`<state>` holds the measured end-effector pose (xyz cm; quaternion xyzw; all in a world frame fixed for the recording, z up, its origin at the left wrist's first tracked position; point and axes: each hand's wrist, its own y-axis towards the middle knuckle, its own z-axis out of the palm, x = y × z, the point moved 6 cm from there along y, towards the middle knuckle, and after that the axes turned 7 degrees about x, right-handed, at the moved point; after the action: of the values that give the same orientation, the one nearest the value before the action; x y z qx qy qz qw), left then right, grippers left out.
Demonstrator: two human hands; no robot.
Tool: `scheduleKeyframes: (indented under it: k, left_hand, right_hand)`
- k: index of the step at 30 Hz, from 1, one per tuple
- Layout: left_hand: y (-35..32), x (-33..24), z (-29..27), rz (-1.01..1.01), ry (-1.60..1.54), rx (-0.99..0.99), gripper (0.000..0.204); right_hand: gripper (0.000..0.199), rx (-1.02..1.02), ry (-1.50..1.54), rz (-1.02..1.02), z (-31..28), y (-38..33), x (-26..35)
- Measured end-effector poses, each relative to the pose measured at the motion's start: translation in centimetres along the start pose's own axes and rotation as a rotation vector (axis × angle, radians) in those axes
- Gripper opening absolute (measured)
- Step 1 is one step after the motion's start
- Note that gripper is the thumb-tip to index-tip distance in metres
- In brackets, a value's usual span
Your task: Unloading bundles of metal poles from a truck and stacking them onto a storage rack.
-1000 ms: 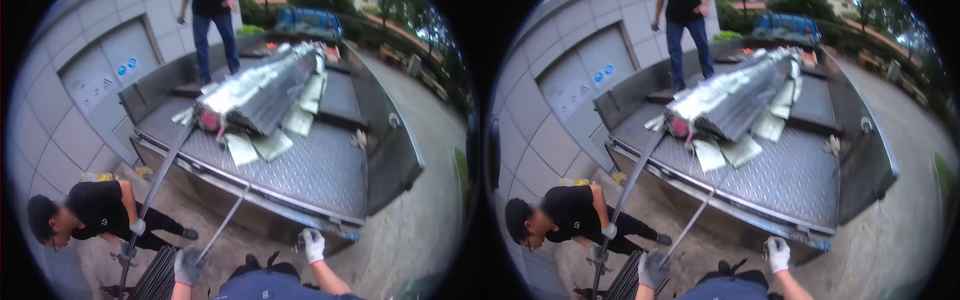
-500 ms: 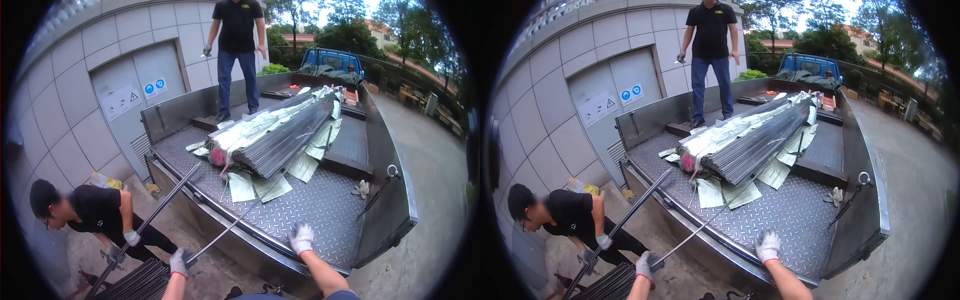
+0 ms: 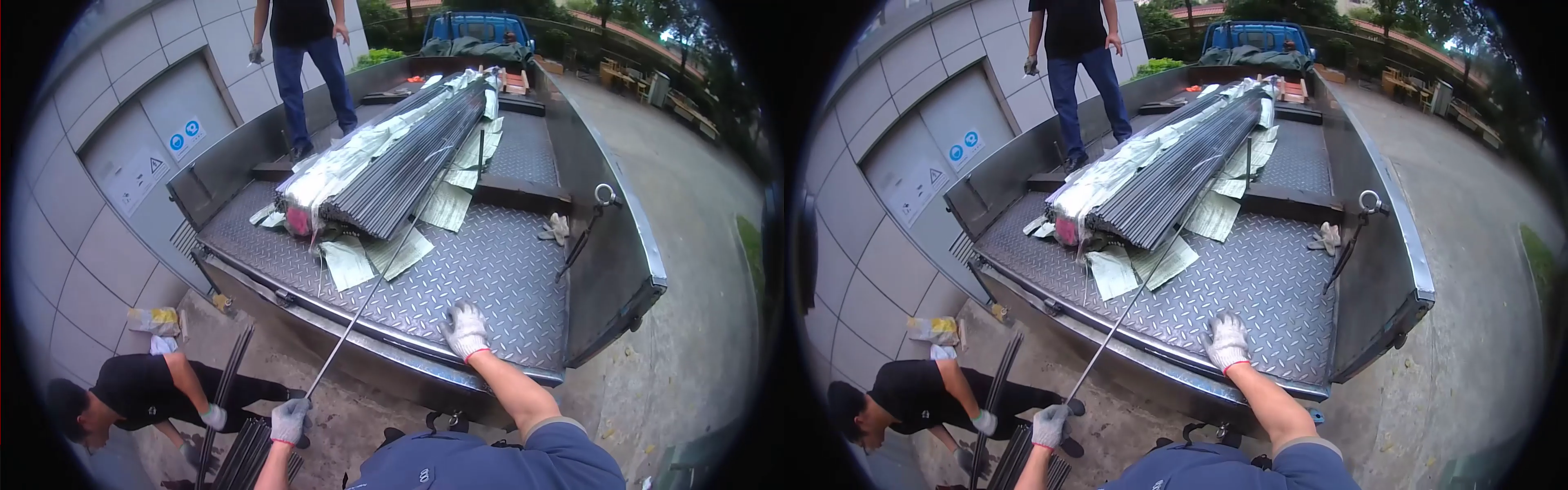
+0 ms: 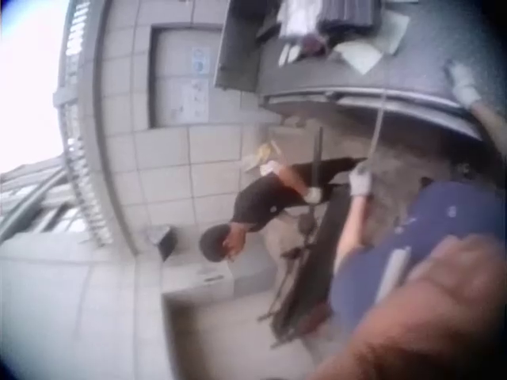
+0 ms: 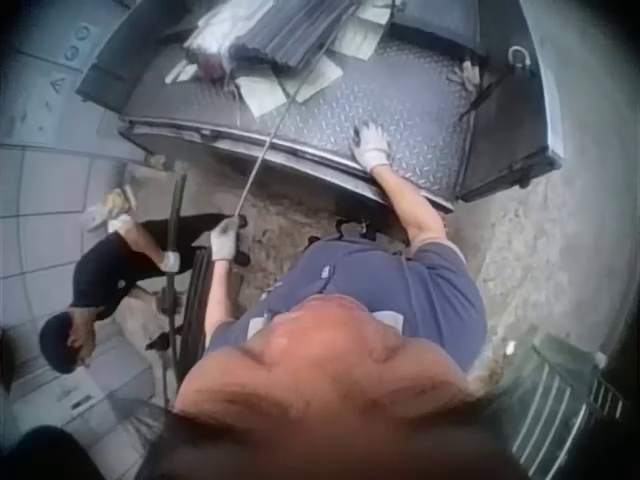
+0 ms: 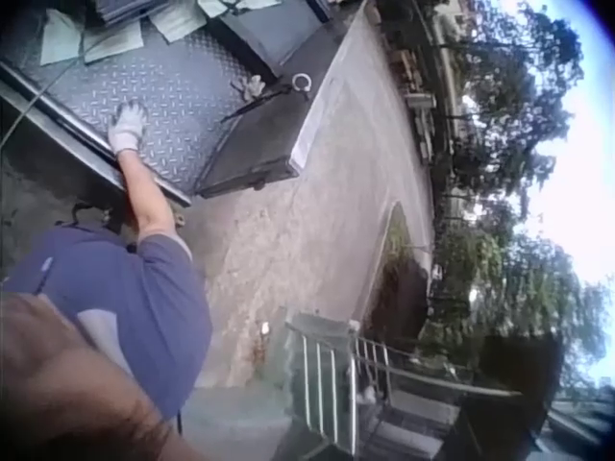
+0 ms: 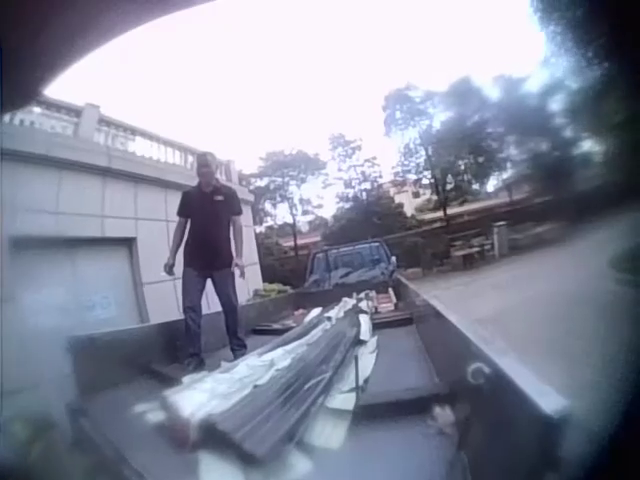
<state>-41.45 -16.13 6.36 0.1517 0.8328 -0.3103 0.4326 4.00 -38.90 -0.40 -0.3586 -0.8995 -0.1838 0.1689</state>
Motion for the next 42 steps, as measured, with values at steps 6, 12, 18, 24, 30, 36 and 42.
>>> scheduleKeyframes:
  k: [6, 12, 18, 24, 30, 36, 42]
  left_hand:
    - [1.2, 2.7, -1.3, 0.144, 0.084, -0.019, 0.027]
    - [-0.4, 0.4, -2.5, 0.019, 0.082, 0.044, 0.038]
    - [0.8, 3.9, -1.1, 0.343, -0.033, 0.042, 0.028]
    - [0.3, 2.9, -1.9, 0.202, 0.145, 0.082, 0.034]
    - [-0.7, -2.1, -2.2, -0.081, -0.048, 0.239, 0.03]
    - [-1.8, -5.0, -2.1, -0.188, 0.042, 0.305, 0.028]
    - [-1.9, -3.3, -2.2, -0.325, -0.092, 0.233, 0.025]
  right_hand:
    - [0.043, 0.027, -0.001, 0.099, 0.7, -0.4, 0.5]
    - [0.036, -0.055, -0.057, 0.04, 0.0, -0.9, 1.6]
    - [0.039, -0.004, -0.04, 0.092, -0.2, -1.8, 1.6]
    - [0.052, 0.032, -0.024, 0.307, 0.6, 2.0, 0.4]
    - [0.047, -0.128, 1.125, 0.315, -3.3, 16.1, 4.9]
    - [0.046, -0.067, 1.306, 0.538, 2.0, 26.8, 5.7]
    - [0.066, 0.01, 0.919, 0.734, 6.5, 33.9, 4.5]
